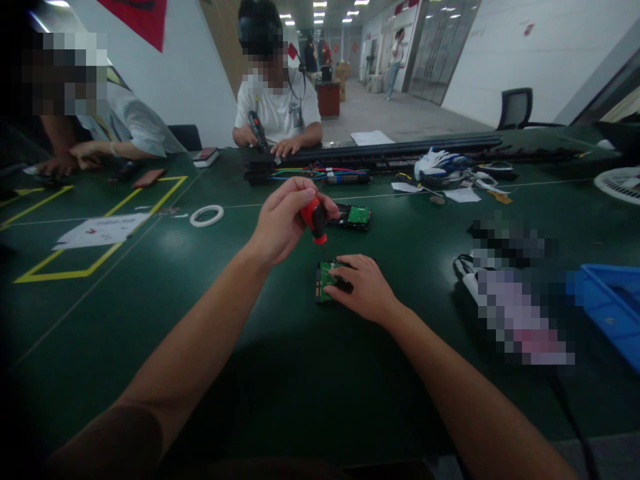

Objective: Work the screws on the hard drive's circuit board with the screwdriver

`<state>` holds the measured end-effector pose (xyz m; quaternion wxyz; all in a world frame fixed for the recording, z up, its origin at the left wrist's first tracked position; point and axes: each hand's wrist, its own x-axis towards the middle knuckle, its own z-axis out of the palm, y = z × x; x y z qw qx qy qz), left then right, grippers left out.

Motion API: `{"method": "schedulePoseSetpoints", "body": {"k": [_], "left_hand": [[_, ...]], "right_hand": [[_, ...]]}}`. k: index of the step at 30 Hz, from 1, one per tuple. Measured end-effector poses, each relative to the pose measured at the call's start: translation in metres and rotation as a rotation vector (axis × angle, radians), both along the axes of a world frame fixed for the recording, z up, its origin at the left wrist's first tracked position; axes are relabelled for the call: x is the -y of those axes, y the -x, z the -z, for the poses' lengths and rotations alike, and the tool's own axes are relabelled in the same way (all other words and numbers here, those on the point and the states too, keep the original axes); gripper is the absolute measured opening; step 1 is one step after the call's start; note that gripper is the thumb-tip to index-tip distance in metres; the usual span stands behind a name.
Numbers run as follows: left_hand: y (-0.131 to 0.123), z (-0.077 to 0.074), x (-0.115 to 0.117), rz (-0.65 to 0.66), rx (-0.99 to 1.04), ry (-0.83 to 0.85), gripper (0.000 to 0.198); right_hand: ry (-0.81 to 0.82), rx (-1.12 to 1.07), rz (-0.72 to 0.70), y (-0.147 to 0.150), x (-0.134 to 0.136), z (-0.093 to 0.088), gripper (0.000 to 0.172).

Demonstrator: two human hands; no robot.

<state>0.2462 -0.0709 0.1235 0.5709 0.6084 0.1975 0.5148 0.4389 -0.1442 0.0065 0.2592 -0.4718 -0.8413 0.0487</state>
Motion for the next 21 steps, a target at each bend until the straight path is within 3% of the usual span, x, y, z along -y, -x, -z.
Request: {"method": "schedulePoseSetpoints", "body": {"k": [13,21], "left_hand": [[0.0035,-0.0008,-0.0063,-0.134,-0.022,-0.077,0.011],[0.0019,-0.004,-0.0001,-0.034,0.019,0.007,0.01]], "right_hand": [[0.004,-0.016,-0.005,0.0005,0.0006,-0.0022,0.031],[0.01,-0.003,-0.004,-0.0005,-0.0002,-0.0013,0.033]]}}
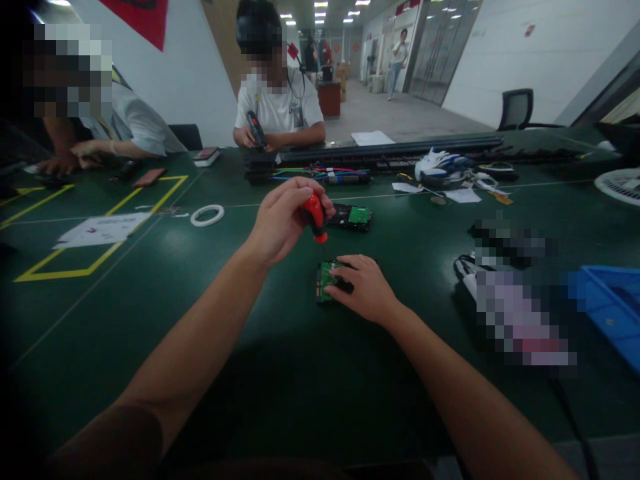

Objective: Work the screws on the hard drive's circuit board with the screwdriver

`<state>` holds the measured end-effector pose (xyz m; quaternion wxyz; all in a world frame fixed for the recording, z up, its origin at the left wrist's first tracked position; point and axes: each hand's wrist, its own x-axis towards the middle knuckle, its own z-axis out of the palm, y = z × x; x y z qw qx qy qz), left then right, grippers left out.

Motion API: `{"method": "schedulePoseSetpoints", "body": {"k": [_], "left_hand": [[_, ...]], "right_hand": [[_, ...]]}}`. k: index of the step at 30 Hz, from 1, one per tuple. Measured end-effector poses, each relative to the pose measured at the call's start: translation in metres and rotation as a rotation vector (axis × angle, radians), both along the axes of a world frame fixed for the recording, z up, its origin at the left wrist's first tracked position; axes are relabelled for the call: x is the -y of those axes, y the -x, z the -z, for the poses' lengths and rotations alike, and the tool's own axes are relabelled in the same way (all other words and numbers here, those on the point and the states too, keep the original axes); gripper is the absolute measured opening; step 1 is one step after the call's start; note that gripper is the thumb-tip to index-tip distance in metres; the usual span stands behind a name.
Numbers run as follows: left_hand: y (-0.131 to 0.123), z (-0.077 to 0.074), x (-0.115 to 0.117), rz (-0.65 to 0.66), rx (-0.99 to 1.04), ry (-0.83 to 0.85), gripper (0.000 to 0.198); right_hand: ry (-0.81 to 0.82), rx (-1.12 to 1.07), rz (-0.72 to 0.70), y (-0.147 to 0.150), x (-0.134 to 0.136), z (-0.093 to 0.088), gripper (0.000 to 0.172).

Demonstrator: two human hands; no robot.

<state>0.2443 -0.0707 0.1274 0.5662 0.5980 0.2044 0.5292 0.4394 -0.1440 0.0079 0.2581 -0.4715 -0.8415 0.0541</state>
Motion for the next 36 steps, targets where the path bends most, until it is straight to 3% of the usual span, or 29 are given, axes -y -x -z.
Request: {"method": "schedulePoseSetpoints", "body": {"k": [6,19,32,36], "left_hand": [[-0.0031,0.0012,-0.001,0.04,0.072,0.062,0.007],[-0.0046,0.0039,0.0025,-0.005,-0.051,0.042,0.031],[-0.001,0.006,-0.0063,-0.077,-0.069,-0.106,0.026],[0.0014,0.0039,-0.0035,-0.044,-0.109,-0.112,0.027]], "right_hand": [[-0.011,-0.004,0.002,-0.0002,-0.0007,0.0019,0.032],[-0.007,-0.01,-0.005,0.0016,0.0005,-0.0015,0.031],[-0.01,-0.004,0.001,0.0012,0.0008,-0.0008,0.032],[-0.015,-0.008,0.007,0.0011,0.0002,0.0012,0.031]]}}
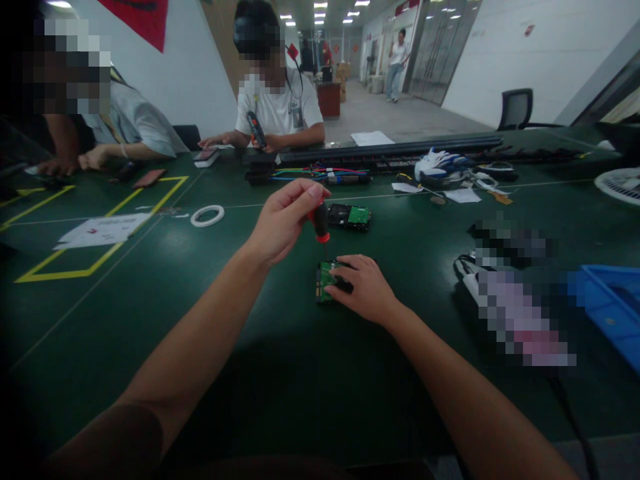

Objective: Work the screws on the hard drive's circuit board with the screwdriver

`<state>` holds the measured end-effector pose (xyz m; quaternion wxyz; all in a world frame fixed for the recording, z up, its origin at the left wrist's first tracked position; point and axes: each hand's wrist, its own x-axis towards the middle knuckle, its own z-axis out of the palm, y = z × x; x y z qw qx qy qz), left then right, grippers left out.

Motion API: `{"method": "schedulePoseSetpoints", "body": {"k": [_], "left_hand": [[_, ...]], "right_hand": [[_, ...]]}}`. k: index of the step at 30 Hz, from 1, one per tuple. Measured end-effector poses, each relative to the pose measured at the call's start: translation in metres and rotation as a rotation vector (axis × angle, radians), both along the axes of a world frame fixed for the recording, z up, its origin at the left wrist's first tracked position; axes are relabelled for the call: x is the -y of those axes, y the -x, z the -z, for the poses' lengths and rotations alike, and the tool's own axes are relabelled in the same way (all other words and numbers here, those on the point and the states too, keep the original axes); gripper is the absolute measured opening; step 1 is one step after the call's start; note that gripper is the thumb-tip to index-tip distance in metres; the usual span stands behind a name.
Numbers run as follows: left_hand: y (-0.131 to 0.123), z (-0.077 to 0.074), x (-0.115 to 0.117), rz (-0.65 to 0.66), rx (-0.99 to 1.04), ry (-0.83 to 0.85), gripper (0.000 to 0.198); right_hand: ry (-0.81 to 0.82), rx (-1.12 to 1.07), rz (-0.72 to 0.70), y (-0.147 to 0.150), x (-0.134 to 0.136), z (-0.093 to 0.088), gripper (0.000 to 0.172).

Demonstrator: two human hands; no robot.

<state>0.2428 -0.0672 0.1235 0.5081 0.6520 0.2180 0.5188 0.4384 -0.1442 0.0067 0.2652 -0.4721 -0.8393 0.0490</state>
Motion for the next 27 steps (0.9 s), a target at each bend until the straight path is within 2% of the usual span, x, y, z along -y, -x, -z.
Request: {"method": "schedulePoseSetpoints", "body": {"k": [5,10,17,27], "left_hand": [[0.0006,-0.0014,0.0047,0.092,0.025,0.046,0.025],[-0.001,-0.0016,0.0073,0.191,0.064,0.164,0.026],[-0.0012,0.0003,0.0047,0.201,0.109,0.18,0.023],[-0.0022,0.0012,0.0022,0.186,0.15,0.191,0.028]], "right_hand": [[0.007,0.019,-0.005,-0.0001,0.0,-0.0009,0.032],[-0.001,0.012,-0.006,0.0,0.0004,-0.0007,0.032],[0.015,0.032,0.015,0.0013,-0.0005,-0.0008,0.043],[0.014,0.037,0.001,0.0003,0.0,-0.0024,0.039]]}}
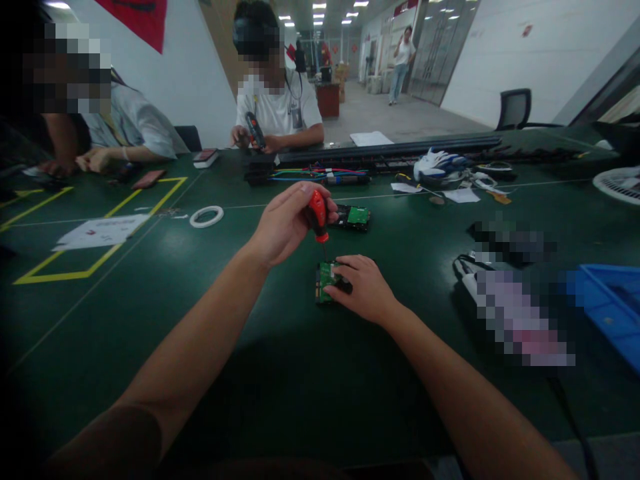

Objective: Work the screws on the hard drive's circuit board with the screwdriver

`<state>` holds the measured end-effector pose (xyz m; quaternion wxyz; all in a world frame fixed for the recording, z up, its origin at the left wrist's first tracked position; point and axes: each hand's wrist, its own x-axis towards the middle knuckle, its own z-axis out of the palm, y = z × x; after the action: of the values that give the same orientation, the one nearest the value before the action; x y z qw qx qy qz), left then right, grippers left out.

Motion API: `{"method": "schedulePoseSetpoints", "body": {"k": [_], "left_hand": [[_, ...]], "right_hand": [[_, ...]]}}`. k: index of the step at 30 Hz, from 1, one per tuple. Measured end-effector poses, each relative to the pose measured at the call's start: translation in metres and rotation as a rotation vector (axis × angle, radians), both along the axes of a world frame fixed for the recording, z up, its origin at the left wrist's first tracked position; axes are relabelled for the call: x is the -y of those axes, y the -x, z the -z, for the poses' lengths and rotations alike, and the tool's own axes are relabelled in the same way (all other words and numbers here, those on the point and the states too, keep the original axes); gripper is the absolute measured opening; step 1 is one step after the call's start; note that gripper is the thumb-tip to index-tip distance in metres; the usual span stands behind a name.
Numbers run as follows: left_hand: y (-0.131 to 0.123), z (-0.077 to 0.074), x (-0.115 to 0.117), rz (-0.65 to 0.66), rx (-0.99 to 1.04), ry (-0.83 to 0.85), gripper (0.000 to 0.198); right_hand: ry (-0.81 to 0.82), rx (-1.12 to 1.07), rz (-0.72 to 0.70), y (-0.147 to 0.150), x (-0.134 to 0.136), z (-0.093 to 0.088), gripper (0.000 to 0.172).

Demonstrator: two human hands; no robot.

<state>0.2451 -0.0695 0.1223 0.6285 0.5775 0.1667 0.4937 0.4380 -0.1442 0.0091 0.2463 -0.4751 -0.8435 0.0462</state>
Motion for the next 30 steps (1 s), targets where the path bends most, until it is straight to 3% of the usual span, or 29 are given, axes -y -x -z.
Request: {"method": "schedulePoseSetpoints", "body": {"k": [16,30], "left_hand": [[-0.0004,0.0056,-0.009,-0.089,0.03,-0.141,0.02],[-0.001,0.0045,-0.0071,-0.158,-0.065,-0.23,0.034]], "right_hand": [[0.015,0.004,0.021,-0.0006,-0.001,0.0021,0.044],[0.038,0.013,0.029,0.0004,-0.0009,0.0003,0.048]]}}
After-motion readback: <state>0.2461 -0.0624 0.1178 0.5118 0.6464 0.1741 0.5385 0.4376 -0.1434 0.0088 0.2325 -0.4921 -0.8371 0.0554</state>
